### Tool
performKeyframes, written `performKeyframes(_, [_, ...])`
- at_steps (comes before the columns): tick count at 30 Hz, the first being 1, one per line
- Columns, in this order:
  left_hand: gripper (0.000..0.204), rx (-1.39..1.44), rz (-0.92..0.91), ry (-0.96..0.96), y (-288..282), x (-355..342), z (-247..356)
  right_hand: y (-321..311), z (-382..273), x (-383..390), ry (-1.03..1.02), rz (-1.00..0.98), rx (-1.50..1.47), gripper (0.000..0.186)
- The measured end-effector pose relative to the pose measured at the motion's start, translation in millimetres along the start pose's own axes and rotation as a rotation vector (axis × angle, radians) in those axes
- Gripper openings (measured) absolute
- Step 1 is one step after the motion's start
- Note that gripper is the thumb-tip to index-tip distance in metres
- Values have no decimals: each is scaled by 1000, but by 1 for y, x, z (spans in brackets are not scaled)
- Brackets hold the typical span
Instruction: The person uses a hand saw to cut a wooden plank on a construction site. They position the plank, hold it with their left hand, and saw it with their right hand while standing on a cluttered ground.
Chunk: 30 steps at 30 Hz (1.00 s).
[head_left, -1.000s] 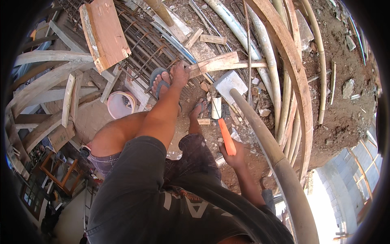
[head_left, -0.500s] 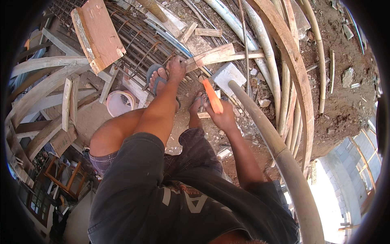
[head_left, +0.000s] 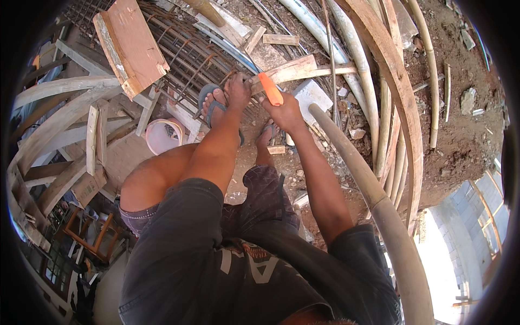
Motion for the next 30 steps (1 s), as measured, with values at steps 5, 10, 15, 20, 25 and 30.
performKeyframes(5, [14,34,18,21,-6,-7,8,-89,-76,255,108,-46,9,36])
performKeyframes(10, [14,52,69,33,3,-11,0,-56,-47,158,158,-25,-69,18])
performKeyframes(15, [21,53,114,133,-2,-4,3,3,-9,-19,0,24,-30,28])
performKeyframes(20, [29,-134,-175,-105,-22,-6,24,15,10,-6,-33,133,-107,30])
performKeyframes(25, [31,-198,-109,-36,-68,-8,45,20,35,-14,49,-87,-3,37])
performKeyframes(30, [41,-212,-227,-61,-93,9,49,18,24,-27,15,-4,102,57])
Point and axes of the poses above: each hand's wrist, its own x-axis away from the middle knuckle, its own y-axis out of the palm, z = x × y, the point moved 4 cm from there along -x, towards the middle knuckle, and after that the axes turned 7 degrees about -y, right-handed, at the moved point
